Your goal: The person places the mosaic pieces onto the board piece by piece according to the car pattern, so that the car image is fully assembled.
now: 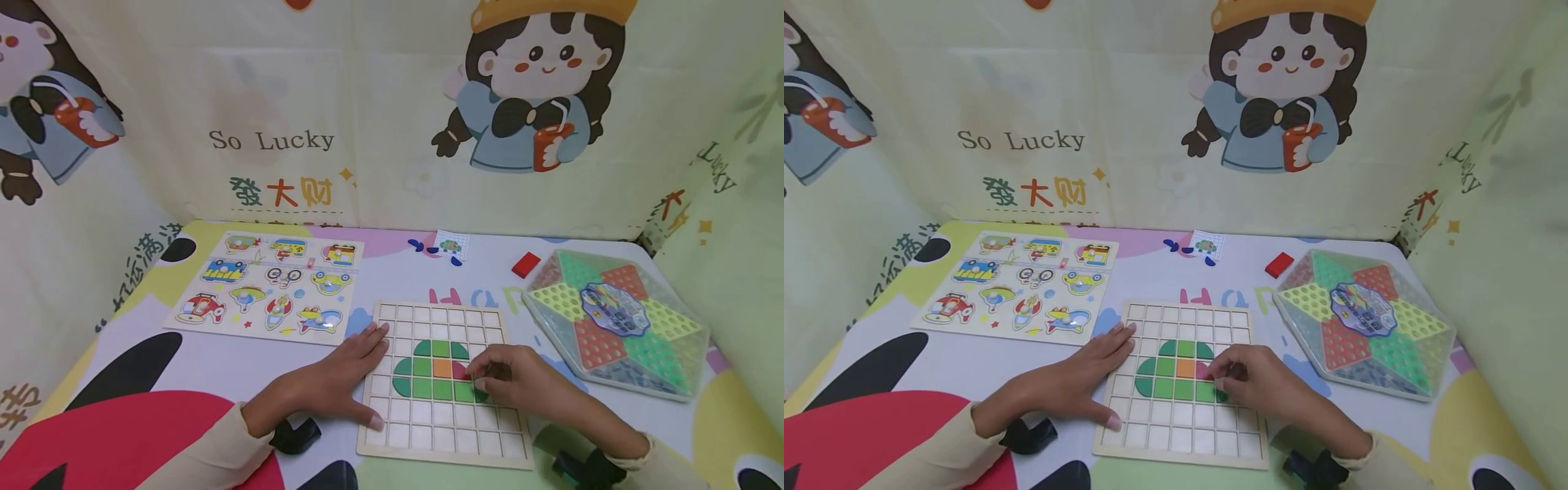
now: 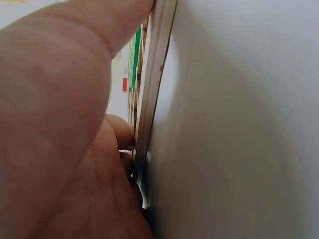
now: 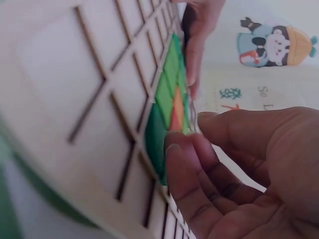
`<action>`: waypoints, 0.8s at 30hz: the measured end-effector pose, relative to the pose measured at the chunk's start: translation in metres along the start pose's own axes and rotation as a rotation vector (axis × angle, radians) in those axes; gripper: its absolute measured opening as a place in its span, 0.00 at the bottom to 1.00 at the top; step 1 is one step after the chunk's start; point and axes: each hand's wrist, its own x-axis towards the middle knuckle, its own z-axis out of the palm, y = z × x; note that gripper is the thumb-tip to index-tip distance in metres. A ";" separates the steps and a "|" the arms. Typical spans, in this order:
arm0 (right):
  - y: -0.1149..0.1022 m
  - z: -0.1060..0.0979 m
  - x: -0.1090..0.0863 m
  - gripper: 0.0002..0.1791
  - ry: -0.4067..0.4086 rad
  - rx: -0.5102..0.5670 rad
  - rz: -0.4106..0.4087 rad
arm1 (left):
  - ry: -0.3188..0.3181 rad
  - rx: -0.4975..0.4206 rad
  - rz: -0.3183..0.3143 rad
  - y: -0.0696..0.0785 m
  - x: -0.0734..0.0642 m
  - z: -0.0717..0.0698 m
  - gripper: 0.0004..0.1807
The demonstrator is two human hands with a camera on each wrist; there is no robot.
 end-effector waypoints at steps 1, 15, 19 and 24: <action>0.000 -0.002 0.001 0.05 -0.001 0.011 -0.002 | -0.001 0.000 -0.002 0.000 0.000 0.000 0.63; 0.006 -0.022 0.054 0.08 0.143 -0.066 -0.008 | -0.006 0.015 -0.010 0.000 -0.001 0.000 0.63; 0.011 -0.027 0.072 0.09 0.203 -0.120 0.019 | -0.007 0.021 -0.009 -0.001 0.001 0.000 0.63; 0.018 -0.031 0.094 0.10 0.235 -0.129 0.040 | -0.003 0.016 -0.009 -0.001 0.001 0.002 0.63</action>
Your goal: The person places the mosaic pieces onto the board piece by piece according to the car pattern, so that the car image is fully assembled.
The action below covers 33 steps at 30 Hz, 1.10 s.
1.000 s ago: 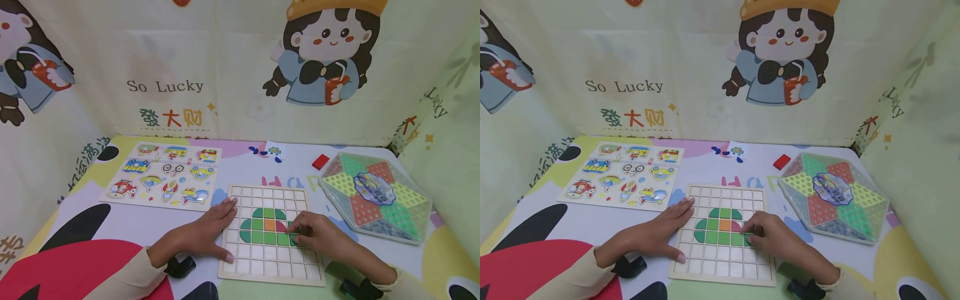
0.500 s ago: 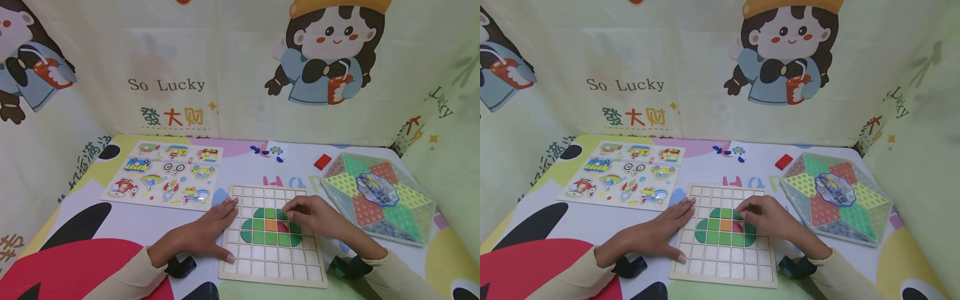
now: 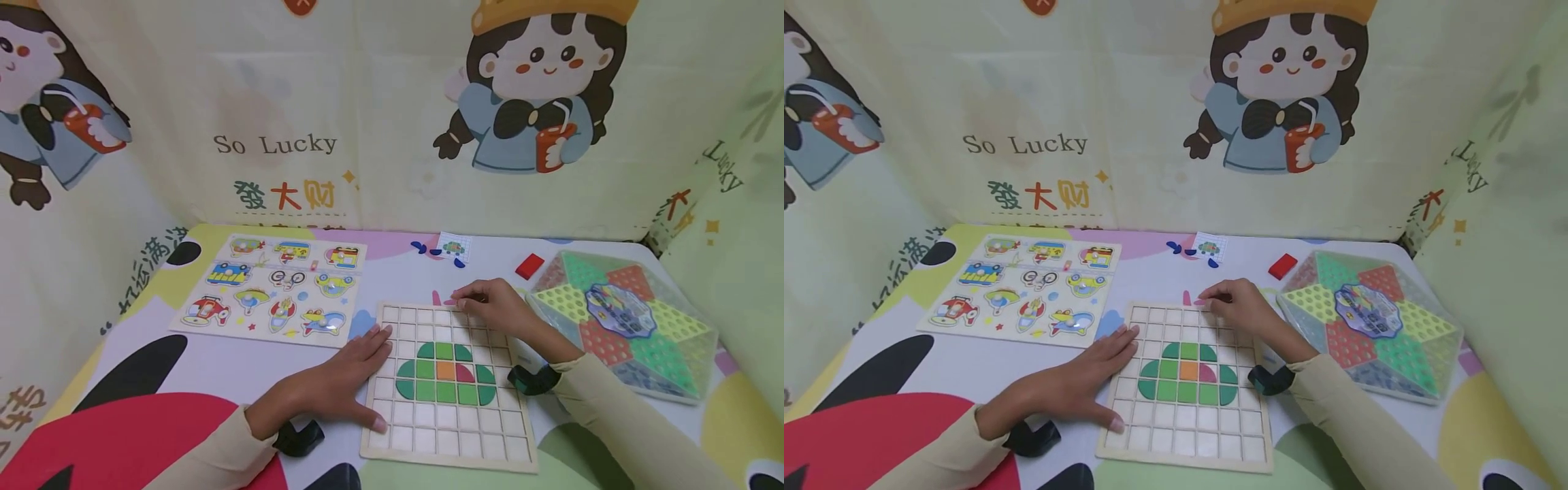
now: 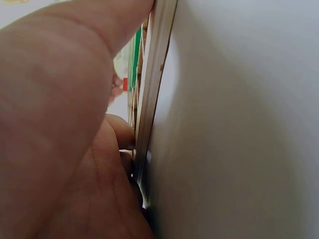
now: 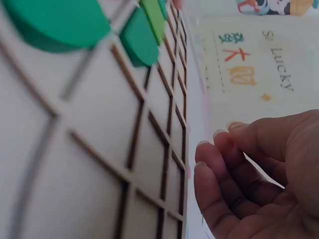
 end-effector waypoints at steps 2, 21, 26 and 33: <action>0.000 0.000 0.008 0.10 0.014 -0.005 0.003 | 0.003 0.000 -0.004 0.000 0.000 0.001 0.63; 0.026 -0.016 0.052 0.13 0.216 -0.079 0.088 | -0.007 0.006 -0.019 0.001 -0.001 0.001 0.63; 0.032 -0.016 0.059 0.14 0.207 -0.057 0.142 | -0.007 0.006 -0.016 0.002 0.000 0.000 0.63; 0.030 -0.011 0.068 0.14 0.199 -0.059 0.136 | -0.009 0.001 -0.011 0.001 -0.001 0.000 0.63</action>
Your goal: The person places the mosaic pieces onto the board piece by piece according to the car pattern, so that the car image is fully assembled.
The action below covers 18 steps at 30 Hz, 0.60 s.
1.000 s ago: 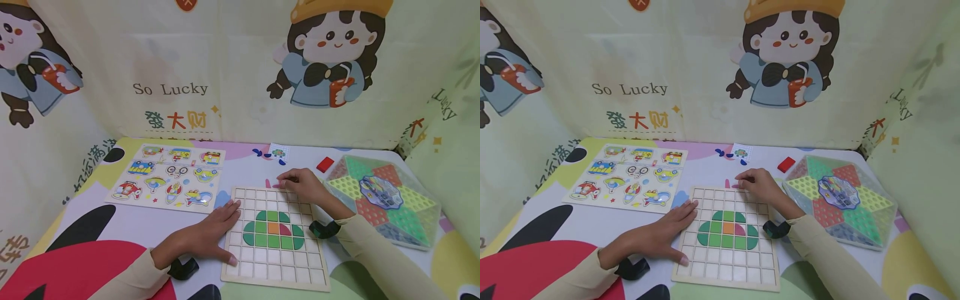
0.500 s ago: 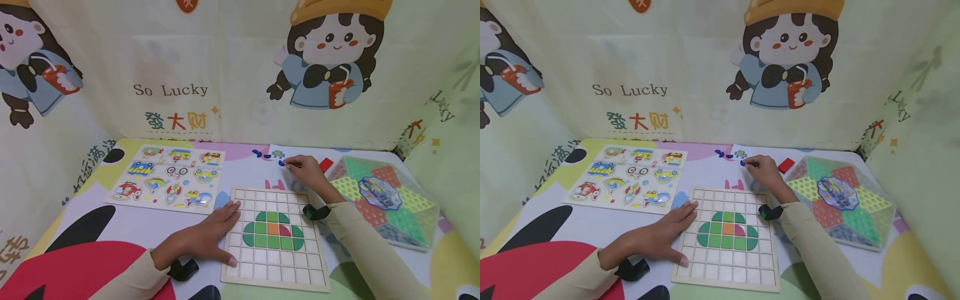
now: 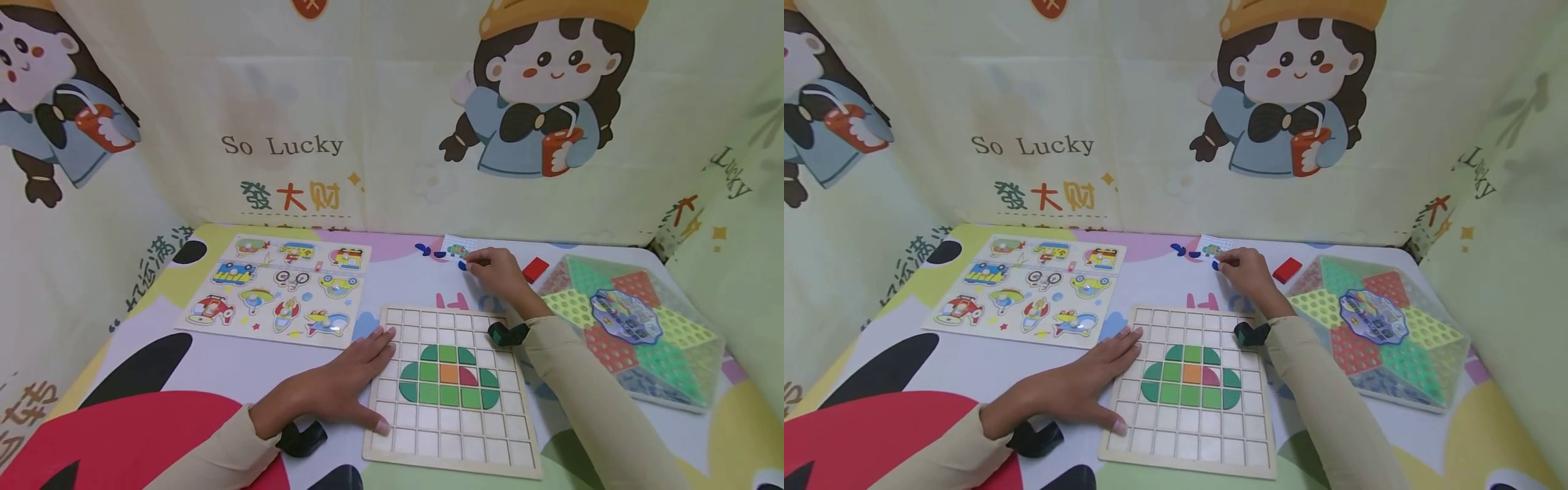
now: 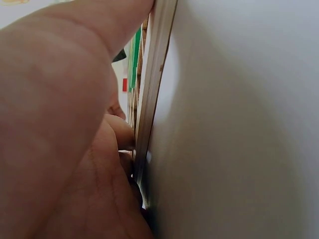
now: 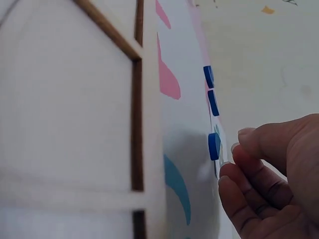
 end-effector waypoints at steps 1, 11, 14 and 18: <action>-0.001 0.000 0.001 0.13 0.002 -0.006 -0.009 | 0.000 0.001 0.002 0.000 0.000 0.000 0.63; -0.006 0.008 0.011 0.14 -0.016 -0.015 0.064 | 0.008 0.001 0.012 0.001 0.000 0.000 0.62; -0.005 0.009 0.013 0.14 -0.022 -0.029 0.073 | 0.004 -0.001 0.006 0.001 0.000 0.000 0.62; -0.006 0.009 0.015 0.14 -0.045 -0.058 0.071 | 0.003 -0.005 0.007 0.001 0.000 -0.001 0.62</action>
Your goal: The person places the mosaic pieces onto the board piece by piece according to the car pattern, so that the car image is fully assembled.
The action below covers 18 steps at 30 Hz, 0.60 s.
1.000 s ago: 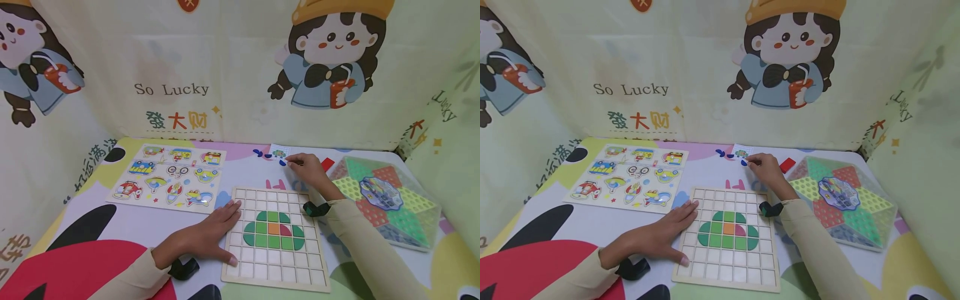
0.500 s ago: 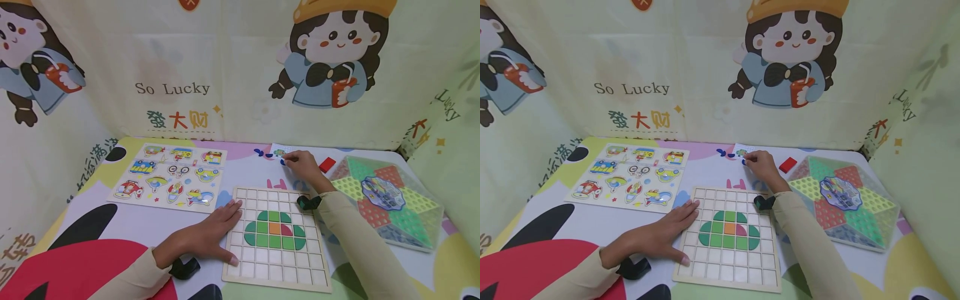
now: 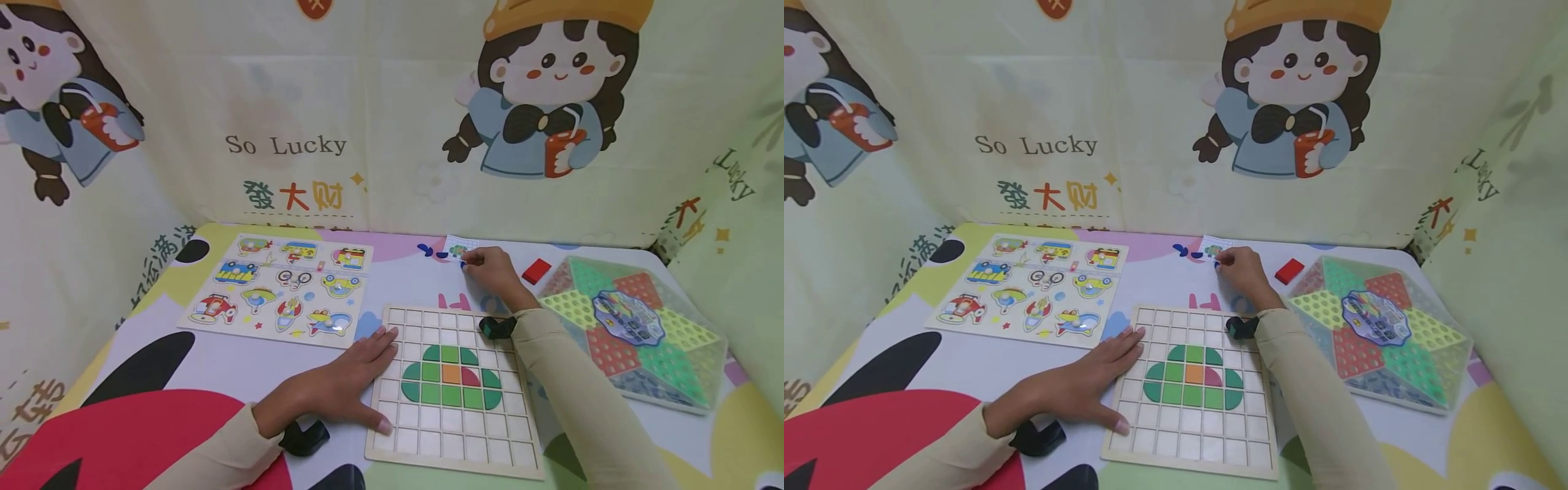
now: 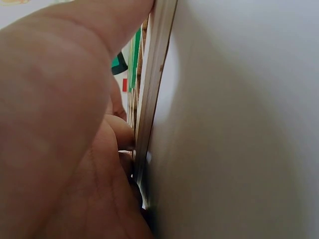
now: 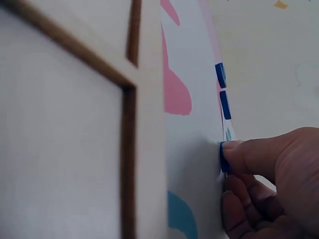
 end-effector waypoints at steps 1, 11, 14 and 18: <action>0.000 0.000 0.000 0.14 -0.010 -0.008 -0.005 | -0.002 -0.003 -0.001 0.000 0.000 0.000 0.62; 0.000 -0.002 -0.005 0.15 -0.029 -0.070 -0.056 | -0.008 0.001 -0.012 0.000 0.000 0.000 0.62; 0.001 -0.004 -0.007 0.15 -0.025 -0.048 -0.063 | -0.004 0.004 -0.013 0.000 0.000 0.000 0.63; -0.001 -0.006 -0.010 0.14 -0.052 -0.046 -0.034 | -0.004 0.000 -0.014 0.000 0.000 0.000 0.63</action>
